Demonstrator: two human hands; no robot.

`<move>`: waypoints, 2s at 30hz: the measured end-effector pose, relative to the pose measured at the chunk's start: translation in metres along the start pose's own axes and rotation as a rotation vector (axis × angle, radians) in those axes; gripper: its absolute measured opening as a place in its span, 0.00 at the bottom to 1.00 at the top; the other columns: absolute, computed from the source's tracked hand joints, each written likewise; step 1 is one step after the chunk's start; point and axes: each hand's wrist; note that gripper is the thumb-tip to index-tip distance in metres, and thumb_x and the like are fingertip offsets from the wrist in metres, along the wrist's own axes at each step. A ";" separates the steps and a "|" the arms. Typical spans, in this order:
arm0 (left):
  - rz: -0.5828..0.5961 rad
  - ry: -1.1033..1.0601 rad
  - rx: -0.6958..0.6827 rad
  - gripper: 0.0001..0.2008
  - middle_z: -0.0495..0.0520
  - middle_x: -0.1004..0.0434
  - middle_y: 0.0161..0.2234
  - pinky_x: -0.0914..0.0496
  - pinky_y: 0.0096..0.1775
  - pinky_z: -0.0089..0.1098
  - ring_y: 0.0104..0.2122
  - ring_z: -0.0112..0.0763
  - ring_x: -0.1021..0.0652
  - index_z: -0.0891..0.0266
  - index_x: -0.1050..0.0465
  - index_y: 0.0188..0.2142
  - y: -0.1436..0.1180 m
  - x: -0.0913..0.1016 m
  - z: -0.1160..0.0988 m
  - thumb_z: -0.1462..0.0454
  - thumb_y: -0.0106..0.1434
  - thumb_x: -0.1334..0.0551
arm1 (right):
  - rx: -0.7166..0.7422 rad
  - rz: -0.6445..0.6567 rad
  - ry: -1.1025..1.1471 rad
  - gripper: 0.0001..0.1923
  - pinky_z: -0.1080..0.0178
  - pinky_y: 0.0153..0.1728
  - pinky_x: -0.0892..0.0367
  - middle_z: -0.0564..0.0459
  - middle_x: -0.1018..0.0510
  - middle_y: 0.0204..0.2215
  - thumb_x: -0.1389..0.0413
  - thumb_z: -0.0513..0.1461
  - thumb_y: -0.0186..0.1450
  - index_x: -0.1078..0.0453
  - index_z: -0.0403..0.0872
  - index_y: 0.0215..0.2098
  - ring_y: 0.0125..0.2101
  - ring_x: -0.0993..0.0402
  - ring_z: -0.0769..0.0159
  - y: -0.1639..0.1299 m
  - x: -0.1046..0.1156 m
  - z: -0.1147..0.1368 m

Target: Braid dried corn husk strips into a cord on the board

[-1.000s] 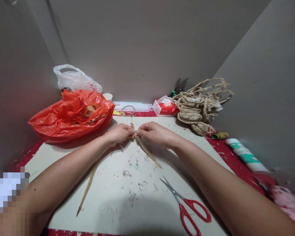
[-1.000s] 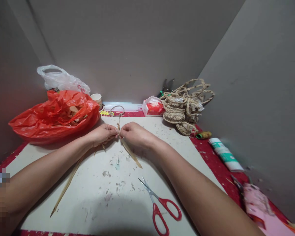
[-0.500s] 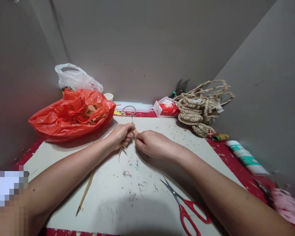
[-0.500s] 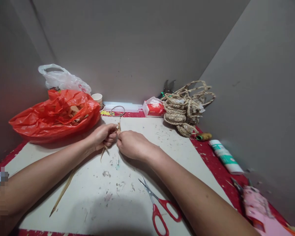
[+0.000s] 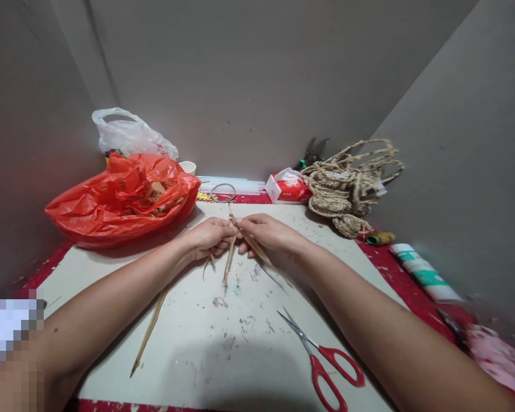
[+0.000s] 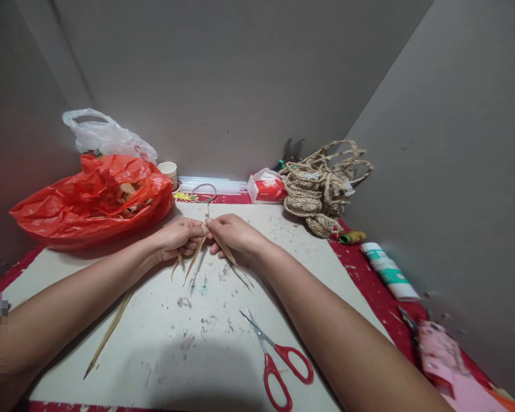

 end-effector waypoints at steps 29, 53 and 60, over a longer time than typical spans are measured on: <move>-0.215 1.185 -0.115 0.14 0.54 0.26 0.26 0.37 0.29 0.27 0.25 0.29 0.29 0.65 0.28 0.30 -0.027 -0.014 -0.027 0.60 0.62 0.49 | -0.147 0.116 0.352 0.20 0.72 0.12 0.66 0.64 0.51 0.07 0.51 0.39 0.65 0.43 0.44 0.16 0.09 0.62 0.81 0.007 -0.012 -0.007; -0.516 0.887 -0.091 0.08 0.47 0.33 0.17 0.40 0.23 0.25 0.18 0.24 0.33 0.63 0.34 0.22 -0.054 0.032 -0.018 0.62 0.52 0.38 | -0.119 0.275 0.477 0.10 0.75 0.11 0.64 0.67 0.51 0.08 0.42 0.37 0.58 0.35 0.41 0.22 0.11 0.62 0.82 0.008 -0.003 -0.010; -0.303 0.167 0.023 0.06 0.47 0.32 0.18 0.29 0.24 0.26 0.17 0.21 0.30 0.66 0.33 0.26 -0.050 0.006 -0.025 0.69 0.50 0.36 | -0.073 0.308 0.507 0.12 0.74 0.11 0.64 0.68 0.51 0.08 0.40 0.39 0.56 0.37 0.43 0.22 0.11 0.63 0.82 0.011 -0.002 -0.013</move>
Point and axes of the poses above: each hand's wrist, its own y-axis towards the middle knuckle, its own x-axis out of the back of the hand, z = x × y
